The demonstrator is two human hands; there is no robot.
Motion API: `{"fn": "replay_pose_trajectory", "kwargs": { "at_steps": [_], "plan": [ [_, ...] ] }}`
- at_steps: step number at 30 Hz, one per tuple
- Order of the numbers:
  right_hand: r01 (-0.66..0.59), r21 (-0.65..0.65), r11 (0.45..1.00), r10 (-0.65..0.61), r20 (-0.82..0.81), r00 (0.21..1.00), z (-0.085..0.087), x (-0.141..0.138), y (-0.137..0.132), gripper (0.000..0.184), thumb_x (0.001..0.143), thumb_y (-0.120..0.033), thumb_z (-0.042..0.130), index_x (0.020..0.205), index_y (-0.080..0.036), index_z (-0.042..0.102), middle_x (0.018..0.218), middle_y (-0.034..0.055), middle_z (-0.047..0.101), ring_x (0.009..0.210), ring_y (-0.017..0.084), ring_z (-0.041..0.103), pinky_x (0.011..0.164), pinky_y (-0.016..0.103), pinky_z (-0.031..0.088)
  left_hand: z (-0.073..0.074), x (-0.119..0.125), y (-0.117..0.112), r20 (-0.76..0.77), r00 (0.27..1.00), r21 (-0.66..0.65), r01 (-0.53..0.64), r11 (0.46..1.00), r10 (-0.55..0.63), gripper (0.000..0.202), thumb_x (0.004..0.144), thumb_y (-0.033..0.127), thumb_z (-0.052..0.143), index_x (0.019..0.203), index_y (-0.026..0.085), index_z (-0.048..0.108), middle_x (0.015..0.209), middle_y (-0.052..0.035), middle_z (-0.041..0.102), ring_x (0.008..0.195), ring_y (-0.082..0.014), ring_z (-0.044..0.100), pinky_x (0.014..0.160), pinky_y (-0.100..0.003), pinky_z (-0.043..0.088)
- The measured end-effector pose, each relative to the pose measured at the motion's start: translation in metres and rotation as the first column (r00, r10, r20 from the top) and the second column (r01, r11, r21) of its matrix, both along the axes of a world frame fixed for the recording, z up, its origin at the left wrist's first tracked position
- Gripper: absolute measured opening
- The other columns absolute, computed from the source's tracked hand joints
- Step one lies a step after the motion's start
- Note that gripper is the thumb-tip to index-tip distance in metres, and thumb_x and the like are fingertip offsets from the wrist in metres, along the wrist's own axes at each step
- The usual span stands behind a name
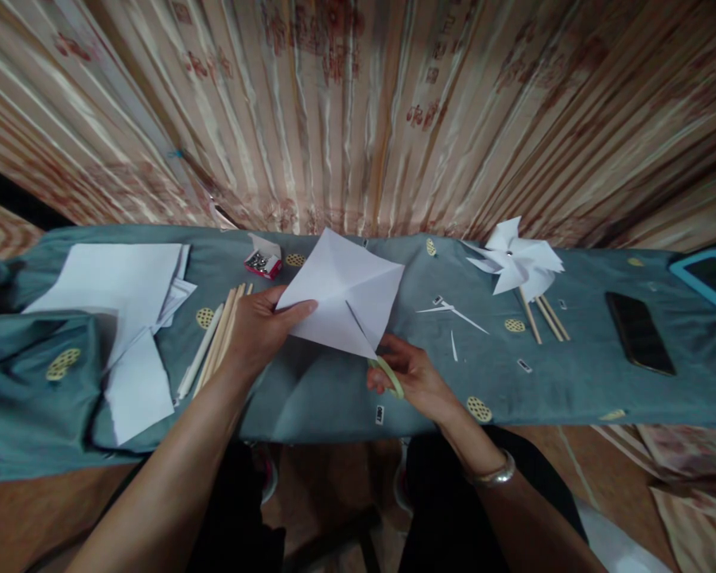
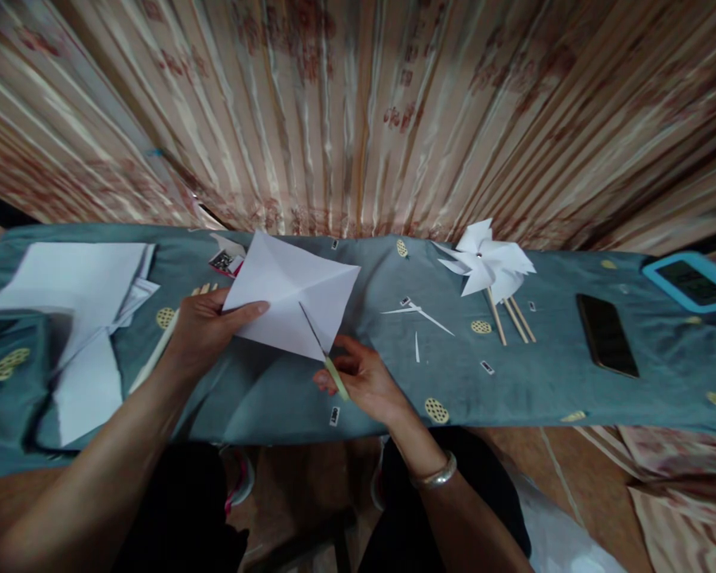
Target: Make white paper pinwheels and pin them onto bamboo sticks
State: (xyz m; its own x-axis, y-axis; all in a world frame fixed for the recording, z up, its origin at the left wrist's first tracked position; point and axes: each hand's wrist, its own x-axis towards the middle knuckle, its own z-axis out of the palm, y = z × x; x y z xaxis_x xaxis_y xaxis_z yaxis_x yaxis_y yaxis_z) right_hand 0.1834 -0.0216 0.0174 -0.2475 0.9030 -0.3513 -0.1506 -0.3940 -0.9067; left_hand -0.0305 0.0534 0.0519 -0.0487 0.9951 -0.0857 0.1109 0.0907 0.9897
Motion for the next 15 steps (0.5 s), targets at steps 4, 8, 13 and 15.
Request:
{"fn": "replay_pose_trajectory", "kwargs": {
  "at_steps": [4,8,13,15],
  "plan": [
    [0.007,-0.015,1.000,-0.007,0.001,1.000,0.0019,-0.0008,-0.0001,0.061,0.057,-0.041,0.087,0.106,-0.019,0.059,0.059,-0.0055,0.066,0.051,0.010,0.060,0.051,0.023,0.048,-0.0026,-0.0019,0.0003,-0.001,1.000,0.003,0.016,1.000,-0.016,0.033,0.057,0.037,0.082,0.082,0.016,0.076,0.070,-0.0001,0.073,0.061,-0.0171,0.062,0.057,-0.027,0.048],
    [0.016,-0.010,1.000,-0.016,-0.015,1.000,0.0011,-0.0019,0.0002,0.059,0.055,-0.042,0.088,0.101,-0.019,0.061,0.059,-0.0053,0.067,0.051,0.009,0.060,0.052,0.021,0.048,-0.0019,-0.0011,-0.0004,-0.010,1.000,0.002,0.020,1.000,-0.020,0.032,0.057,0.036,0.081,0.082,0.017,0.077,0.071,0.0002,0.073,0.062,-0.0173,0.063,0.057,-0.027,0.049],
    [0.014,0.008,1.000,-0.014,-0.014,1.000,0.0000,-0.0029,0.0004,0.055,0.057,-0.042,0.087,0.101,-0.020,0.061,0.059,-0.0057,0.067,0.050,0.009,0.059,0.051,0.022,0.047,0.0009,0.0004,-0.0018,-0.041,0.999,0.003,0.003,1.000,-0.003,0.028,0.059,0.035,0.080,0.079,0.017,0.076,0.069,0.0002,0.073,0.061,-0.0177,0.063,0.056,-0.026,0.048],
    [0.015,0.011,1.000,-0.015,-0.005,1.000,0.0000,-0.0032,0.0002,0.056,0.058,-0.041,0.086,0.103,-0.020,0.061,0.058,-0.0059,0.066,0.049,0.009,0.059,0.051,0.022,0.047,0.0013,0.0005,-0.0019,-0.052,0.999,0.007,0.001,1.000,-0.001,0.028,0.059,0.034,0.079,0.080,0.016,0.076,0.069,-0.0003,0.073,0.062,-0.0183,0.063,0.056,-0.026,0.048]
  ]
}}
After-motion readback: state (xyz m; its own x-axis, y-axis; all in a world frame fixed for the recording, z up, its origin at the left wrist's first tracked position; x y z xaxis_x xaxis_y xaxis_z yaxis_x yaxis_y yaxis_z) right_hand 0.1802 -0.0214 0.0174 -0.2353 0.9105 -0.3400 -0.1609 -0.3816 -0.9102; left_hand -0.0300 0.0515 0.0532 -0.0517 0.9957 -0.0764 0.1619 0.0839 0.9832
